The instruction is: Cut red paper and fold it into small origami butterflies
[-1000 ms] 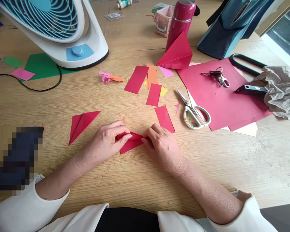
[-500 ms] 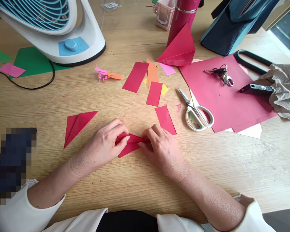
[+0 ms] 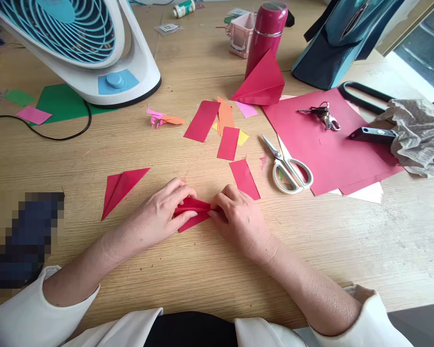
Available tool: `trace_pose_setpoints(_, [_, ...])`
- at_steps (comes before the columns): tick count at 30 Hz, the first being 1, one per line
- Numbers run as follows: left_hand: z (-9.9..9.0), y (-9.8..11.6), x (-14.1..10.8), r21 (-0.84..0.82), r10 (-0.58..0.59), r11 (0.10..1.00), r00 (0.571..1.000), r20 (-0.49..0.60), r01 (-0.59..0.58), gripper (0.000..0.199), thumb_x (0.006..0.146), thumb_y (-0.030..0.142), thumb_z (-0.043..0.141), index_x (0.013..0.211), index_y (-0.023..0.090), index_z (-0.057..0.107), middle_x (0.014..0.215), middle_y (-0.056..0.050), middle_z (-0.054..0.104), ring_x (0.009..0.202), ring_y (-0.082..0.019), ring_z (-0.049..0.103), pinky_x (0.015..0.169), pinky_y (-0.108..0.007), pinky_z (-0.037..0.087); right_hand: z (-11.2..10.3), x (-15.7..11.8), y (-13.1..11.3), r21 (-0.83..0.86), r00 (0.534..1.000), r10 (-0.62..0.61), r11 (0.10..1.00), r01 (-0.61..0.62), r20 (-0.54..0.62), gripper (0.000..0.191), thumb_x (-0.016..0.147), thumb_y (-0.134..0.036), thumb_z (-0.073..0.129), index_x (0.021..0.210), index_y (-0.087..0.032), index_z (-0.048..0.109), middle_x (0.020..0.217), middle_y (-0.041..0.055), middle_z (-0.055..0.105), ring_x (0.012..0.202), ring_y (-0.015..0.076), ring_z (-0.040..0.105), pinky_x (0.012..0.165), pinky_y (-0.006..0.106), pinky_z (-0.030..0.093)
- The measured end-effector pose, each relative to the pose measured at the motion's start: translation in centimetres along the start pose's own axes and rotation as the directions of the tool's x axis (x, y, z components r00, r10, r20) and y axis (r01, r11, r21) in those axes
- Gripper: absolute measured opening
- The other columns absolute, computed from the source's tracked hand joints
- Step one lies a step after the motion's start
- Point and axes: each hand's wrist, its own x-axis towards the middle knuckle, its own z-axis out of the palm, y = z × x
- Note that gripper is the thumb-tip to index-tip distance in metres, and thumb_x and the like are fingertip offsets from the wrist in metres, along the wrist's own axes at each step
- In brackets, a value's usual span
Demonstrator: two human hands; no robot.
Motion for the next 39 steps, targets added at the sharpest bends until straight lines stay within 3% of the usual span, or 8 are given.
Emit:
trace_pose_setpoints(7, [0.4, 0.4, -0.1, -0.039, -0.007, 0.999, 1.000, 0.004, 0.007, 0.015, 0.093, 0.014, 0.059, 0.078, 0.017, 0.058, 0.089, -0.002, 0.055, 0.083, -0.017, 0.057, 0.075, -0.030, 0.045, 0.4, 0.2, -0.4, -0.005, 1.000, 0.019, 1.000, -0.019, -0.006, 0.005, 0.089, -0.020, 0.067, 0.084, -0.019, 0.067, 0.088, 0.0040, 0.058, 0.074, 0.0165, 0.054, 0.071, 0.031, 0.042])
trace_pose_setpoints(16, [-0.4, -0.9, 0.1, -0.177, -0.069, 0.982, 0.998, 0.007, 0.069, 0.029, 0.094, 0.024, 0.061, 0.067, 0.017, 0.052, 0.078, 0.003, 0.050, 0.072, -0.012, 0.053, 0.070, -0.027, 0.041, 0.3, 0.2, -0.3, 0.027, 0.999, 0.033, 0.999, -0.033, 0.013, 0.013, 0.090, -0.019, 0.065, 0.077, -0.018, 0.062, 0.084, 0.0029, 0.055, 0.073, 0.0159, 0.052, 0.070, 0.031, 0.040])
trace_pose_setpoints(22, [-0.6, -1.6, 0.3, -0.160, -0.021, 0.987, 1.000, -0.009, 0.020, 0.020, 0.092, 0.017, 0.059, 0.073, 0.017, 0.055, 0.093, 0.000, 0.053, 0.084, -0.013, 0.056, 0.075, -0.028, 0.043, 0.2, 0.3, -0.2, 0.034, 0.999, 0.037, 0.999, -0.039, 0.038, 0.013, 0.091, -0.019, 0.064, 0.078, -0.018, 0.061, 0.085, 0.0034, 0.055, 0.074, 0.0165, 0.052, 0.072, 0.031, 0.041])
trace_pose_setpoints(29, [-1.4, -1.5, 0.0, -0.200, -0.001, 0.980, 0.997, 0.071, 0.015, 0.012, 0.090, 0.022, 0.064, 0.082, 0.019, 0.055, 0.090, 0.002, 0.054, 0.081, -0.013, 0.056, 0.075, -0.028, 0.043, -0.2, -0.5, -0.8, 0.046, 0.997, -0.046, 0.998, 0.043, 0.060, 0.011, 0.099, -0.021, 0.053, 0.088, -0.019, 0.056, 0.094, 0.0058, 0.058, 0.080, 0.0182, 0.056, 0.073, 0.032, 0.042])
trace_pose_setpoints(35, [-1.8, -1.2, -0.1, -0.261, -0.014, 0.965, 0.997, 0.082, 0.035, 0.013, 0.087, 0.018, 0.063, 0.078, 0.020, 0.054, 0.095, 0.001, 0.060, 0.082, -0.013, 0.057, 0.074, -0.028, 0.043, -0.2, -1.0, -0.8, 0.217, 0.999, -0.004, 0.976, -0.006, 0.046, 0.010, 0.095, -0.019, 0.059, 0.088, -0.020, 0.052, 0.073, -0.0025, 0.055, 0.061, 0.0121, 0.050, 0.060, 0.026, 0.039])
trace_pose_setpoints(39, [-2.1, -0.6, -0.1, -0.256, -0.002, 0.967, 0.998, 0.070, 0.019, 0.016, 0.083, 0.014, 0.066, 0.075, 0.020, 0.054, 0.101, 0.001, 0.063, 0.087, -0.014, 0.060, 0.079, -0.028, 0.045, -0.4, -0.9, -0.6, 0.373, 0.999, 0.019, 0.927, -0.036, 0.049, 0.011, 0.090, -0.011, 0.062, 0.088, -0.020, 0.055, 0.080, -0.0023, 0.058, 0.063, 0.0095, 0.051, 0.057, 0.022, 0.040])
